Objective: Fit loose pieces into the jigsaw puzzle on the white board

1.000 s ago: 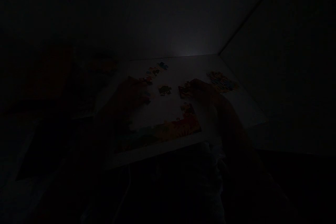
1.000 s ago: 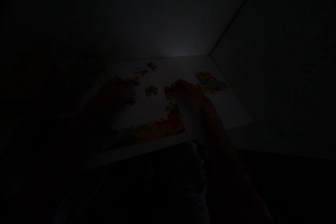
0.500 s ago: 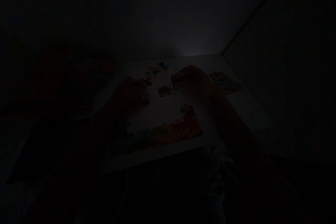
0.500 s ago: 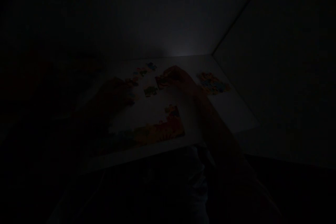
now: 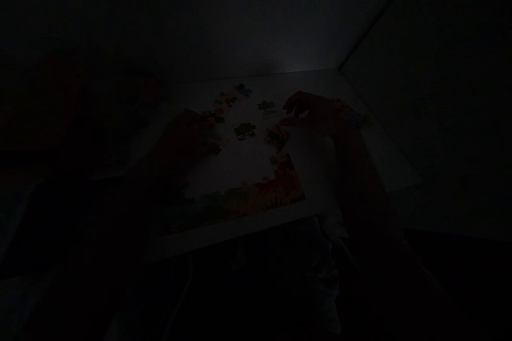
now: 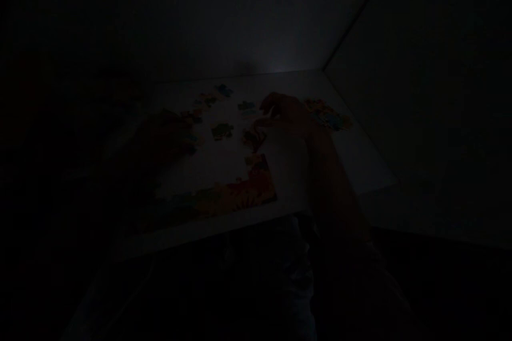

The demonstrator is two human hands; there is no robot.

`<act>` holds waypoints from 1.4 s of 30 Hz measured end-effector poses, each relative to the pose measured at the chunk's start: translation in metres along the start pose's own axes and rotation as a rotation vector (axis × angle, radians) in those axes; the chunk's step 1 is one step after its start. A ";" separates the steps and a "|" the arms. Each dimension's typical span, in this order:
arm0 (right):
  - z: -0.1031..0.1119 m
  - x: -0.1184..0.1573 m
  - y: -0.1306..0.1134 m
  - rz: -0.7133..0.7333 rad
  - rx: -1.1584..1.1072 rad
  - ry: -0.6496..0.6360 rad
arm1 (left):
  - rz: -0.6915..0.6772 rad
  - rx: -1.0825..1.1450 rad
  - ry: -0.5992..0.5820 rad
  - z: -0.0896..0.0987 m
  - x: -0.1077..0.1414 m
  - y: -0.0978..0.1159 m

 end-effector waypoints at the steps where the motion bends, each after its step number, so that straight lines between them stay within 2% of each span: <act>1: 0.003 0.002 0.002 -0.035 0.069 -0.016 | -0.007 0.003 0.004 0.000 0.000 -0.002; 5: 0.001 0.007 0.005 -0.058 0.259 -0.105 | 0.004 -0.038 0.014 -0.002 -0.002 -0.007; 9: -0.009 0.006 0.004 0.015 0.251 -0.174 | 0.032 -0.040 0.000 -0.003 -0.002 -0.006; 14: -0.008 0.007 0.005 0.024 0.214 -0.127 | 0.027 -0.020 0.023 -0.003 0.000 -0.005; 19: -0.009 0.007 0.005 0.048 0.224 -0.196 | 0.032 -0.045 -0.004 -0.003 -0.002 -0.007; 21: -0.008 0.007 0.005 0.061 0.211 -0.187 | 0.040 -0.041 -0.017 -0.003 -0.003 -0.006; 25: -0.008 0.009 0.003 -0.002 0.234 -0.138 | 0.046 -0.054 0.017 -0.005 -0.003 -0.004; 31: -0.022 0.011 -0.011 0.054 0.212 -0.227 | 0.028 -0.032 0.000 0.001 -0.001 0.000; 34: -0.012 0.013 -0.011 0.075 0.163 -0.226 | 0.022 -0.032 -0.011 0.003 -0.001 0.002; 38: 0.003 0.011 0.002 0.044 0.176 -0.191 | 0.013 -0.030 0.025 -0.004 0.000 -0.005; 42: -0.003 0.005 0.006 0.092 0.208 -0.193 | 0.028 0.004 0.026 -0.006 -0.001 -0.007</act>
Point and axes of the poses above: each hand's wrist, its own x-axis away from the middle knuckle, its own z-axis out of the back of the hand, y = z × x, the point moved 1 cm from there along -x, towards the middle knuckle, and after that the axes turned 9 degrees about -z, right-handed, at the moved point
